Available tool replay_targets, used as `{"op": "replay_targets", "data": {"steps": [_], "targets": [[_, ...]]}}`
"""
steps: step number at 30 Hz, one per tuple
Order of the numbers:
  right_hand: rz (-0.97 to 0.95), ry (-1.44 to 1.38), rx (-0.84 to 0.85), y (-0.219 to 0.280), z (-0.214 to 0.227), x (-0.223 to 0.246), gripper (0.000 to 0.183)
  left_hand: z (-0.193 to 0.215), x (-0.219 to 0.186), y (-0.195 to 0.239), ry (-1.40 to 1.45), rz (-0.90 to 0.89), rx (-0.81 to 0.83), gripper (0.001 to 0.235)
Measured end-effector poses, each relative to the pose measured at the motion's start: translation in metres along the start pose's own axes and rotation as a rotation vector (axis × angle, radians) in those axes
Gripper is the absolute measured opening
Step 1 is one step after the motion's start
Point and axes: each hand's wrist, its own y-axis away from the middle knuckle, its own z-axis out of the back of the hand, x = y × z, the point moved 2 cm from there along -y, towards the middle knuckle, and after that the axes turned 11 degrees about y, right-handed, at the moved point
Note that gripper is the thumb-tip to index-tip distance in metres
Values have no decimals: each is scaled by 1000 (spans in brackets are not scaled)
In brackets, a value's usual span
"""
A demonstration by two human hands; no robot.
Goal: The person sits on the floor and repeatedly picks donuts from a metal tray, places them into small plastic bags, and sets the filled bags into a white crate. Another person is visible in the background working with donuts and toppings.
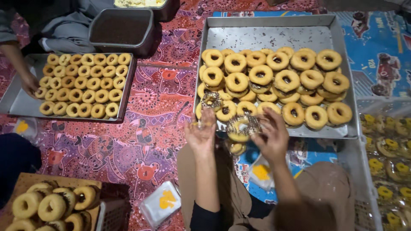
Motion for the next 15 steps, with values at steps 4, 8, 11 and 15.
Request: {"op": "replay_targets", "data": {"steps": [4, 8, 11, 15], "targets": [[88, 45, -107, 56, 18, 22, 75, 8, 40, 42, -55, 2, 105, 34], [329, 525, -112, 51, 35, 51, 70, 11, 65, 81, -285, -10, 402, 42], [410, 475, -171, 43, 51, 69, 71, 9, 71, 97, -357, -21, 480, 45], [430, 512, -223, 41, 66, 84, 67, 8, 76, 115, -396, -35, 585, 46]]}}
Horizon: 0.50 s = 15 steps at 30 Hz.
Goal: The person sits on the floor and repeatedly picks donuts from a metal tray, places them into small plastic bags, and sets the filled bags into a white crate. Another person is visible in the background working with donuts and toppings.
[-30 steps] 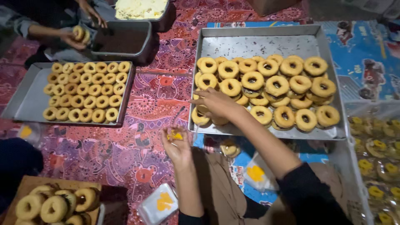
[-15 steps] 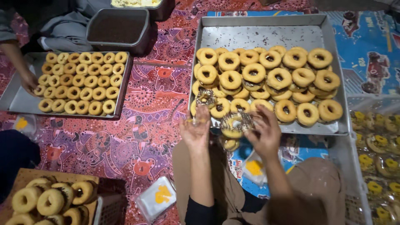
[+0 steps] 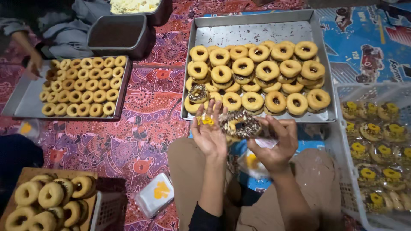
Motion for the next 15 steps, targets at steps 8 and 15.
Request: {"op": "replay_targets", "data": {"steps": [8, 15], "targets": [[212, 259, -48, -3, 26, 14, 62, -21, 20, 15, -92, -65, 1, 49], [369, 282, 16, -2, 41, 7, 57, -37, 20, 26, -238, -19, 107, 54]]}}
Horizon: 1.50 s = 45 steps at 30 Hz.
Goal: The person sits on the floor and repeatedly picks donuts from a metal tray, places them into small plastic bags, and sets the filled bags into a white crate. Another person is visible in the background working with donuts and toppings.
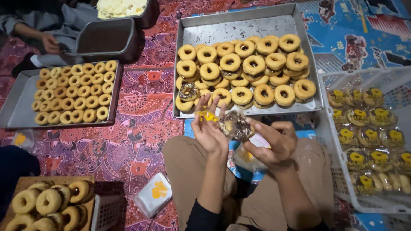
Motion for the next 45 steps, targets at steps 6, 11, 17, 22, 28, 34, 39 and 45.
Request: {"op": "replay_targets", "data": {"steps": [6, 11, 17, 22, 28, 34, 39, 45], "targets": [[-133, 8, 1, 9, -24, 10, 58, -16, -1, 13, 251, 184, 84, 69], [-296, -239, 114, 22, -31, 11, 66, -27, 3, 25, 210, 279, 132, 77], [-537, -601, 42, 42, -17, 7, 63, -4, 19, 38, 377, 378, 50, 80], [-613, -583, -144, 62, -12, 18, 54, 43, 34, 71, 130, 490, -88, 66], [-562, -650, 969, 61, -5, -28, 61, 39, 12, 52, -973, 65, 551, 30], [-719, -1134, 488, 26, 31, -37, 36, -34, -39, 44, -1294, -418, 1140, 15], [-193, -550, 421, 2, 30, -22, 23, -71, -58, 61, -1361, -619, 1402, 24], [34, -347, 119, 17, 7, -14, 23, -68, -66, 58, -1416, -597, 1147, 26]]}}
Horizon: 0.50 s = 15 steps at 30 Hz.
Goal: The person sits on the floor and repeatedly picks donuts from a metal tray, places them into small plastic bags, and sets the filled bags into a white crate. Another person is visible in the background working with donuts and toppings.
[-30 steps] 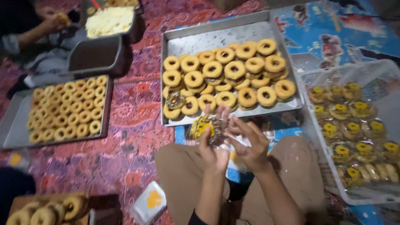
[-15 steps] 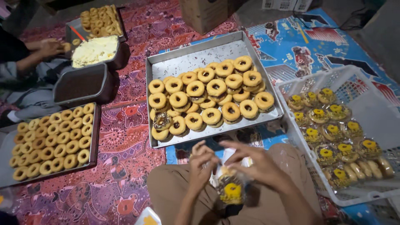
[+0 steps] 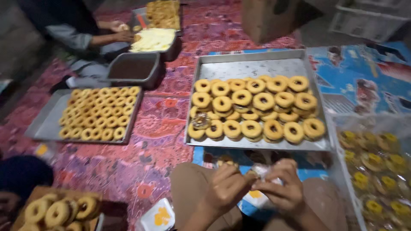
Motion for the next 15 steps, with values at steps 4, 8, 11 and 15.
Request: {"op": "replay_targets", "data": {"steps": [4, 8, 11, 15], "targets": [[29, 221, 50, 51, -22, -5, 19, 8, 2, 5, -31, -33, 30, 26], [-26, 621, 359, 94, -27, -57, 21, 39, 18, 17, 93, 90, -51, 17], [-384, 421, 877, 118, -33, -98, 29, 50, 34, 41, 323, 315, -234, 15], [-821, -465, 963, 139, -63, -101, 43, 13, 72, 77, 338, 1024, -385, 15]]}}
